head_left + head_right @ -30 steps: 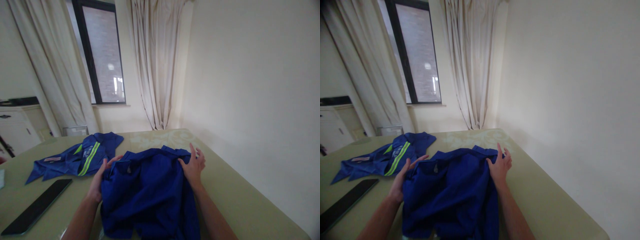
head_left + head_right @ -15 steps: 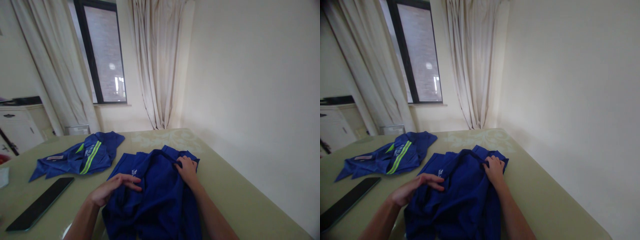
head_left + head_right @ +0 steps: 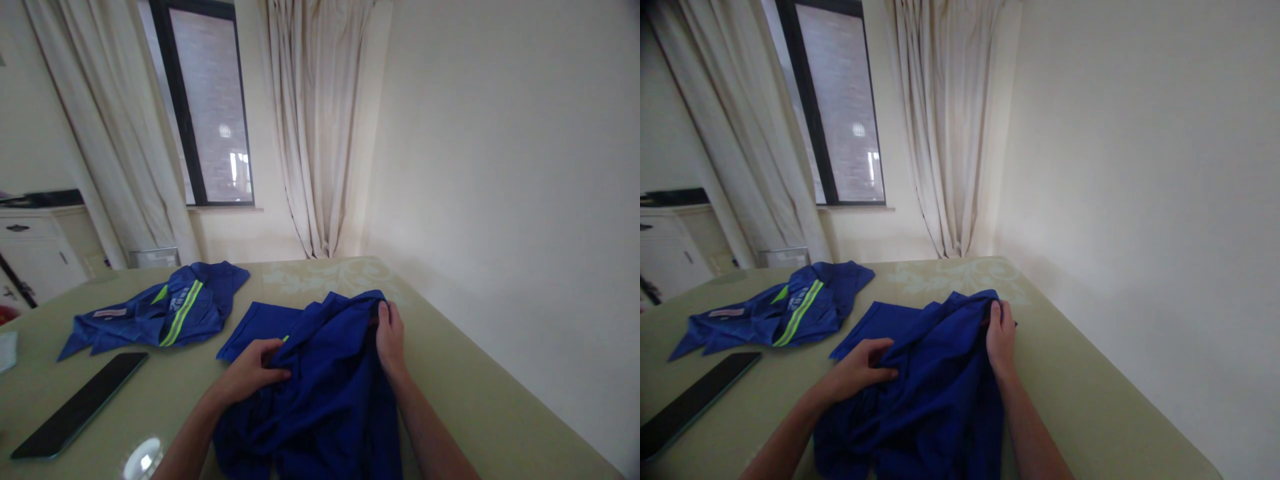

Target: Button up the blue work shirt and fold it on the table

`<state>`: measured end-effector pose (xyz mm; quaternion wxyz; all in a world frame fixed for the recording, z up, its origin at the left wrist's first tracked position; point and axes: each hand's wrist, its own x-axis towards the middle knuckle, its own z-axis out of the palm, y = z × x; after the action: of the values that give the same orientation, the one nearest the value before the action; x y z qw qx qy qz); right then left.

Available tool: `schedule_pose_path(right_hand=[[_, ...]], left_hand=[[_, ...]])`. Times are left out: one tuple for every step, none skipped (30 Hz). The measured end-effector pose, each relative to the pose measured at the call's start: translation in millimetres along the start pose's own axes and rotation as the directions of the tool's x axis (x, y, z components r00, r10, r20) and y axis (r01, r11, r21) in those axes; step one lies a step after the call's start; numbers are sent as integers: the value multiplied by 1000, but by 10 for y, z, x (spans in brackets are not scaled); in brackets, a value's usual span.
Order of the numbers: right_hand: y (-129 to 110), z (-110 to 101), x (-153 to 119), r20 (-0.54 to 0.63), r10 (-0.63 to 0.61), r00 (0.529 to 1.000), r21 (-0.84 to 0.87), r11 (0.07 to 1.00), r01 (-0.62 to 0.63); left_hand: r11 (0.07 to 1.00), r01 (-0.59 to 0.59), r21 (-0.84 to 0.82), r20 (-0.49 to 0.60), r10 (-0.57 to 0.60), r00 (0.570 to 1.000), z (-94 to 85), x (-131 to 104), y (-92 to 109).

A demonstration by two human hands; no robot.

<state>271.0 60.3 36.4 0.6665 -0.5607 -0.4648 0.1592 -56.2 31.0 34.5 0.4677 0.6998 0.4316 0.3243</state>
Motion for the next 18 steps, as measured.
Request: schedule_pose_path(right_hand=[[4, 1, -1, 3, -7, 1000, -17, 1000, 7], [14, 1, 2, -1, -11, 1000, -27, 1000, 11], [30, 1, 8, -10, -15, 1000, -31, 999, 14], [51, 1, 17, -12, -20, 1000, -31, 999, 20], [75, 4, 27, -6, -30, 1000, -29, 999, 30], [101, 8, 36, 6, -46, 999, -31, 998, 46], [127, 13, 44, 20, -69, 997, -40, 997, 70], [151, 20, 49, 32, -99, 995, -56, 993, 100], [172, 26, 52, 45, -129, 991, -78, 988, 132], [190, 31, 53, 58, -151, 987, -105, 982, 157], [204, 34, 53, 73, -157, 985, -135, 977, 166], [216, 36, 52, 94, -145, 985, -170, 972, 159], [226, 35, 52, 116, -118, 986, -209, 968, 141], [234, 34, 53, 130, -86, 988, -249, 961, 117], [240, 32, 55, 137, -58, 989, -282, 955, 95], [244, 31, 58, 137, -36, 990, -301, 950, 76], [243, 29, 62, 132, -20, 991, -307, 950, 60], [238, 26, 65, 122, -8, 992, -300, 953, 45]], left_hand=[[999, -21, -42, -48, 19, 999, -10, 16, -2], [995, -39, -93, -132, 27, 991, -41, 34, -13], [987, -56, -149, -240, 19, 971, -89, 55, -35], [976, -76, -203, -353, 0, 936, -149, 76, -66], [963, -102, -248, -457, -23, 889, -217, 96, -106], [951, -131, -280, -546, -46, 837, -286, 115, -152], [941, -157, -299, -615, -65, 786, -352, 129, -198], [935, -175, -309, -664, -80, 744, -411, 140, -243], [930, -186, -317, -694, -94, 713, -461, 144, -281], [925, -190, -329, -711, -110, 695, -503, 144, -311], [919, -190, -347, -716, -129, 686, -536, 138, -330], [909, -187, -372, -714, -151, 683, -561, 127, -337], [898, -189, -397, -712, -172, 680, -578, 112, -332], [887, -192, -420, -709, -189, 679, -587, 95, -314], [878, -195, -437, -708, -202, 677, -586, 76, -284], [873, -196, -447, -706, -210, 676, -576, 56, -242], [870, -192, -453, -701, -215, 679, -556, 36, -191], [870, -184, -458, -691, -219, 689, -526, 17, -134]])
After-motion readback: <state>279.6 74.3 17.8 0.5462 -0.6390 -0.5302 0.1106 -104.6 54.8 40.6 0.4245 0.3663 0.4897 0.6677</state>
